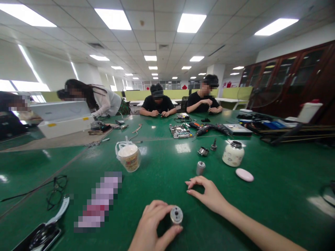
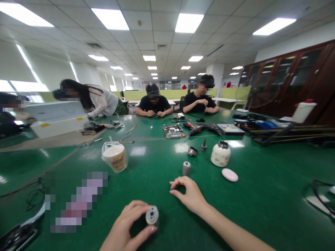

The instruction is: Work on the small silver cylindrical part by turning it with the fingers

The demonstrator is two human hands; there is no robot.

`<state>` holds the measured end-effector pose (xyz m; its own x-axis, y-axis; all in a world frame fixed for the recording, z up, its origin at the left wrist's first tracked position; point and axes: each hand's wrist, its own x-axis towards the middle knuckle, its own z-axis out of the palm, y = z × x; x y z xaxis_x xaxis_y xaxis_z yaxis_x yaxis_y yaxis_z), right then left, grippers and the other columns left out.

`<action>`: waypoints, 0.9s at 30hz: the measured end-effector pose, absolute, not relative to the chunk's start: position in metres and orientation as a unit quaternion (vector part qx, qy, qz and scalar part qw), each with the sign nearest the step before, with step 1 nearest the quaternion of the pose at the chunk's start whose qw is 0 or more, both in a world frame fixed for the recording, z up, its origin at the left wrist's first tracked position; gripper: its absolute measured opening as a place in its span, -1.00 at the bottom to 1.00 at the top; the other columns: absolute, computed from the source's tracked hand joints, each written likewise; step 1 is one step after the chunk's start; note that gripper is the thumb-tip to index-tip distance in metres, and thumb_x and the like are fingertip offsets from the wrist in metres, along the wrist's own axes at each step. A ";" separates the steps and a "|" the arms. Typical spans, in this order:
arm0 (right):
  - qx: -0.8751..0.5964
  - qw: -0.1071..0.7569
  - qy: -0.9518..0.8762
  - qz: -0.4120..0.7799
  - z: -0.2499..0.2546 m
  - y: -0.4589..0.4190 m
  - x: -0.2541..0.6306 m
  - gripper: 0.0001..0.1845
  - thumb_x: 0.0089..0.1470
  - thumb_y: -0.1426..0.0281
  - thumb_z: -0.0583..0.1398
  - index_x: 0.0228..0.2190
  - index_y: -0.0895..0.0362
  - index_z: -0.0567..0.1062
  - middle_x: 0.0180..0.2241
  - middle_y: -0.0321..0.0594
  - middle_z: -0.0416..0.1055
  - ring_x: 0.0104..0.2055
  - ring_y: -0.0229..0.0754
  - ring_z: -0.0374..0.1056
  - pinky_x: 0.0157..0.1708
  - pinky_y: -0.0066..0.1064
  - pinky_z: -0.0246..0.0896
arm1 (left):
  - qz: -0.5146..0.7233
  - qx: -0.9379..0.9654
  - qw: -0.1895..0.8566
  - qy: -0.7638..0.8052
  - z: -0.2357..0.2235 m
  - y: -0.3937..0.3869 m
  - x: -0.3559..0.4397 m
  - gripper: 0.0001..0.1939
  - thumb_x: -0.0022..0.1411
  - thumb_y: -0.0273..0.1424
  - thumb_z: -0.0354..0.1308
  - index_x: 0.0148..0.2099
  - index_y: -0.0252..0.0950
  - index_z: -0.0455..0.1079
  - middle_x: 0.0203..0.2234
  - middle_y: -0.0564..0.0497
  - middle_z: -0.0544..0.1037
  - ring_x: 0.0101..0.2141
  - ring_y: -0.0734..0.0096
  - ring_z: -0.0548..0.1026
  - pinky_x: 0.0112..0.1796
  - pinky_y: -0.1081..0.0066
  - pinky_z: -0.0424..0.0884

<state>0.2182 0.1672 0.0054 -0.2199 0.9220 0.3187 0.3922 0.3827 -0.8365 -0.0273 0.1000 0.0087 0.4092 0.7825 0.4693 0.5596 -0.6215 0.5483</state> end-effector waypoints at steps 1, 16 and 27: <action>-0.460 0.422 -0.715 0.314 0.007 0.167 0.218 -0.92 0.01 0.39 0.35 -0.44 0.13 0.56 -0.28 -0.16 0.58 -0.07 0.01 0.51 0.04 -0.08 0.28 | 0.357 0.824 0.160 0.409 0.009 0.100 -0.027 -0.69 0.15 -0.31 0.34 -0.03 -0.17 0.51 -0.22 -0.07 0.63 -0.16 0.15 0.55 -0.15 0.23 0.52; -0.387 0.433 -0.732 0.356 0.048 0.103 0.165 -0.83 0.06 0.54 0.30 -0.53 0.12 0.55 -0.41 -0.25 0.57 -0.26 -0.15 0.50 -0.16 -0.31 0.33 | 0.350 0.822 0.203 0.401 0.005 0.100 -0.027 -0.66 0.18 -0.37 0.32 0.03 -0.19 0.49 -0.22 -0.07 0.60 -0.15 0.16 0.50 -0.11 0.21 0.50; -0.407 0.458 -0.729 0.305 0.036 0.102 0.173 -0.87 0.05 0.41 0.26 -0.32 0.12 0.40 -0.41 -0.27 0.44 -0.31 -0.14 0.41 -0.21 -0.27 0.29 | 0.325 0.827 0.193 0.417 0.009 0.099 -0.026 -0.72 0.20 -0.33 0.29 -0.02 -0.15 0.50 -0.23 -0.04 0.62 -0.17 0.13 0.51 -0.16 0.19 0.48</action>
<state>0.1730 0.1019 0.0363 -0.2497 0.8727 0.4196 0.3145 0.4829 -0.8173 -0.0256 0.0987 0.0089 0.4412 0.8148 0.3761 0.5638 -0.5777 0.5902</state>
